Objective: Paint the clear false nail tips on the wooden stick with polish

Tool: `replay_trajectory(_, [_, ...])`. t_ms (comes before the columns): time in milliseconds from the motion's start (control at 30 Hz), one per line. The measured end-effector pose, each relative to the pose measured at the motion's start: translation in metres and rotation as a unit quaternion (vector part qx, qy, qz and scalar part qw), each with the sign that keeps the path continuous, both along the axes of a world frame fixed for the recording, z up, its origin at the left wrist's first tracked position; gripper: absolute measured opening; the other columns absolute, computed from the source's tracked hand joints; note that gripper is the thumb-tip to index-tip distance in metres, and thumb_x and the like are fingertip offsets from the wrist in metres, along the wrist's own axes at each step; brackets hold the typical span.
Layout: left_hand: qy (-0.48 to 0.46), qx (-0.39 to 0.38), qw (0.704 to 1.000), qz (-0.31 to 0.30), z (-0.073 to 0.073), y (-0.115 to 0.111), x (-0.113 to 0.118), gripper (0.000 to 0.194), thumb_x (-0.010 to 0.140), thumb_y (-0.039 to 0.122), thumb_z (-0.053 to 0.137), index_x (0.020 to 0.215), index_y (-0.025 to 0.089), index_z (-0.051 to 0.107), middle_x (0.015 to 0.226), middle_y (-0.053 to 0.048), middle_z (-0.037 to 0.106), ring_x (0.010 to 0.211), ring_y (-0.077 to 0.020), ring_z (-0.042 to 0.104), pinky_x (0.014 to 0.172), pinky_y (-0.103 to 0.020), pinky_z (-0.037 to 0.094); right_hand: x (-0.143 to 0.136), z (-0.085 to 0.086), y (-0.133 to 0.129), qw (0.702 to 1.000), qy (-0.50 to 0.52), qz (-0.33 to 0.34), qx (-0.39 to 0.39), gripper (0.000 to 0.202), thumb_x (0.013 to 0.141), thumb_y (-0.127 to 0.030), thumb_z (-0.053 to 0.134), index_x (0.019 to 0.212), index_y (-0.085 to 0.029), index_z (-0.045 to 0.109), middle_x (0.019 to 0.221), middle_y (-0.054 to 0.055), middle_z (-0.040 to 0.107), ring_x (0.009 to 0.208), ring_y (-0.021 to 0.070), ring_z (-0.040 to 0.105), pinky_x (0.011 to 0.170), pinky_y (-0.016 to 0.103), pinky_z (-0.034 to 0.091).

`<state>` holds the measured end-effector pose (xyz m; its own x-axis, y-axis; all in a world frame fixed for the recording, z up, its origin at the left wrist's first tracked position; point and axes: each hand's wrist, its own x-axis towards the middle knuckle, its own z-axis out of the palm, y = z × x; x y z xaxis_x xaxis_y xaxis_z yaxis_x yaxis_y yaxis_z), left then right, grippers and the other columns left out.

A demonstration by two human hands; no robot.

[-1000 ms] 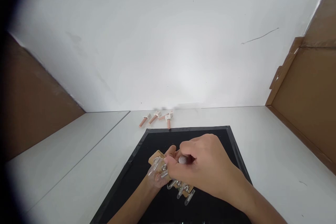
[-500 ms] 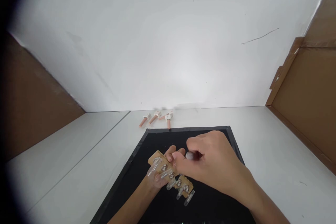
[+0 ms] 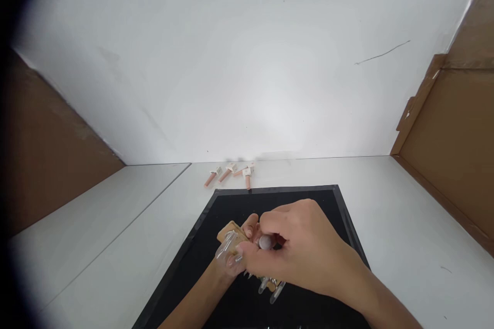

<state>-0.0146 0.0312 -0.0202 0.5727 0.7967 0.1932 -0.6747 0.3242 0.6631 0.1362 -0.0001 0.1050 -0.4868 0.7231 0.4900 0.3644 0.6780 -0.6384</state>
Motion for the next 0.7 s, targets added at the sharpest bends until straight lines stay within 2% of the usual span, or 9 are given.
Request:
replay_trajectory(100, [-0.04,0.0,0.999,-0.022,-0.002,0.0,0.0,0.046,0.047,0.03,0.08,0.057,0.017,0.036,0.061,0.005,0.047,0.053,-0.0064,0.043,0.048,-0.02,0.028,0.0,0.0,0.001,1.0,-0.012,-0.013,0.02,0.039,0.07,-0.009,0.054,0.051,-0.02,0.021,0.045,-0.008,0.025,0.041,0.0046,0.021,0.037,0.018,0.017])
replay_trajectory(233, [-0.059,0.031,0.997,-0.041,-0.006,0.002,-0.001,0.047,0.042,0.029,0.082,0.058,0.019,0.039,0.061,0.005,0.048,0.051,-0.0067,0.042,0.046,-0.02,0.028,0.004,0.001,0.002,0.999,-0.031,-0.032,0.026,0.039,0.072,-0.013,0.054,0.05,-0.019,0.022,0.045,-0.008,0.024,0.041,0.005,0.019,0.037,0.018,0.016])
replay_trajectory(333, [-0.065,0.023,0.997,-0.045,0.0,0.0,-0.001,0.048,0.043,0.03,0.082,0.055,0.018,0.037,0.058,0.006,0.045,0.051,-0.0077,0.043,0.046,-0.02,0.028,0.008,0.001,0.002,0.997,-0.052,-0.052,0.023,0.041,0.072,-0.015,0.055,0.05,-0.019,0.021,0.045,-0.008,0.023,0.041,0.0049,0.018,0.037,0.019,0.015])
replay_trajectory(433, [-0.058,0.006,0.997,-0.051,0.01,-0.003,-0.002,0.042,0.055,0.032,0.075,0.052,0.017,0.035,0.055,0.005,0.043,0.05,-0.0075,0.043,0.044,-0.02,0.027,0.01,0.001,0.002,0.996,-0.056,-0.064,0.036,0.042,0.074,-0.016,0.055,0.05,-0.019,0.021,0.045,-0.008,0.022,0.041,0.0051,0.018,0.037,0.02,0.015])
replay_trajectory(500, [-0.06,0.001,0.997,-0.052,0.012,-0.005,-0.003,0.041,0.057,0.03,0.074,0.051,0.017,0.036,0.055,0.005,0.043,0.049,-0.0072,0.042,0.044,-0.02,0.027,0.011,0.001,0.002,0.995,-0.044,-0.068,0.051,0.042,0.075,-0.016,0.055,0.052,-0.019,0.02,0.046,-0.008,0.021,0.042,0.0053,0.018,0.037,0.02,0.015])
replay_trajectory(600, [-0.066,-0.001,0.997,-0.049,0.007,-0.003,-0.004,0.039,0.055,0.026,0.075,0.053,0.018,0.037,0.056,0.005,0.045,0.05,-0.0077,0.043,0.045,-0.021,0.029,0.011,0.002,0.001,0.996,-0.023,-0.064,0.058,0.042,0.075,-0.016,0.055,0.053,-0.02,0.019,0.047,-0.008,0.021,0.042,0.0055,0.018,0.037,0.021,0.015])
replay_trajectory(700, [-0.059,-0.012,0.997,-0.042,-0.002,0.0,-0.002,0.034,0.061,0.027,0.07,0.053,0.018,0.038,0.056,0.004,0.045,0.05,-0.0083,0.044,0.047,-0.021,0.03,0.007,0.001,0.0,0.998,-0.003,-0.044,0.045,0.043,0.075,-0.015,0.055,0.053,-0.02,0.019,0.047,-0.008,0.022,0.042,0.0056,0.018,0.037,0.02,0.016])
